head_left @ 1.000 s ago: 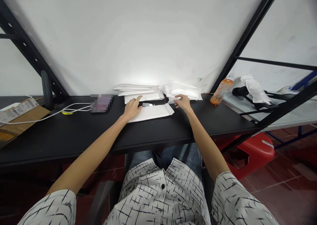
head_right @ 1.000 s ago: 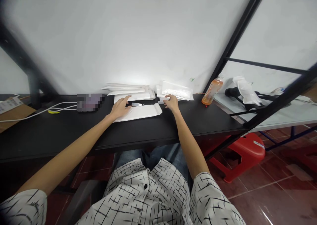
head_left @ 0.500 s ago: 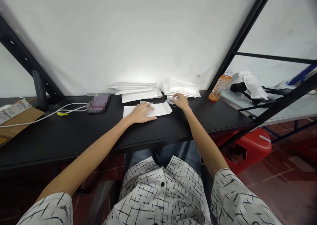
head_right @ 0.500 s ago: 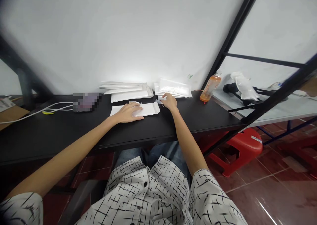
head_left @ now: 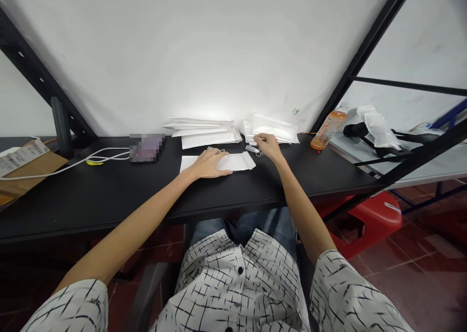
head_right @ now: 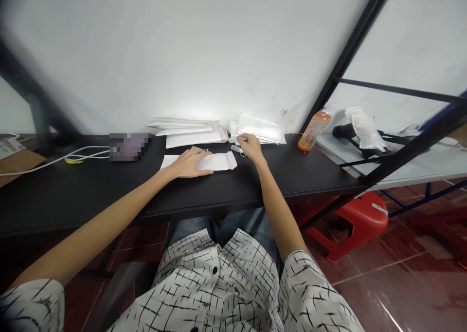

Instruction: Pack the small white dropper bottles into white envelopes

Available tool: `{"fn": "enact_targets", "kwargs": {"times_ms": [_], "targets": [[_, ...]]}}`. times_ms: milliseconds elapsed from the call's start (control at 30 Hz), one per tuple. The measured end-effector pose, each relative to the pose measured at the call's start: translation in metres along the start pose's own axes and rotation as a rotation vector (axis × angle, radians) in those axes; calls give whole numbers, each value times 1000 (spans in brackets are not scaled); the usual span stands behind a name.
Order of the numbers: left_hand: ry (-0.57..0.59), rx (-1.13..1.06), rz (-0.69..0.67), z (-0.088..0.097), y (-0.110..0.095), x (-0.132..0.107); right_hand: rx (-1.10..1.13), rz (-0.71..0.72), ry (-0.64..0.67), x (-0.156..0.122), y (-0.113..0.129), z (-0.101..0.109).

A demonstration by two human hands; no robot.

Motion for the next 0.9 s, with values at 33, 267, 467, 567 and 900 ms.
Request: {"fn": "enact_targets", "kwargs": {"times_ms": [33, 267, 467, 567, 900], "targets": [[5, 12, 0, 0, -1, 0, 45, -12, 62, 0, 0, -2], [51, 62, 16, 8, -6, 1, 84, -98, 297, -2, -3, -7], [28, 106, -15, 9, -12, 0, 95, -122, 299, -1, -4, -3], [11, 124, -34, 9, -12, 0, 113, -129, 323, -1, -4, 0], [-1, 159, -40, 14, -10, -1, 279, -182, 496, -10, 10, -5]]}}
Point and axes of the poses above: each hand's wrist, its own x-axis towards the middle knuckle, its own z-axis out of the back of the hand, y = z × x, the point moved 1 cm from there along x, towards the middle knuckle, and after that the axes turned 3 degrees about x, right-handed, at the moved point
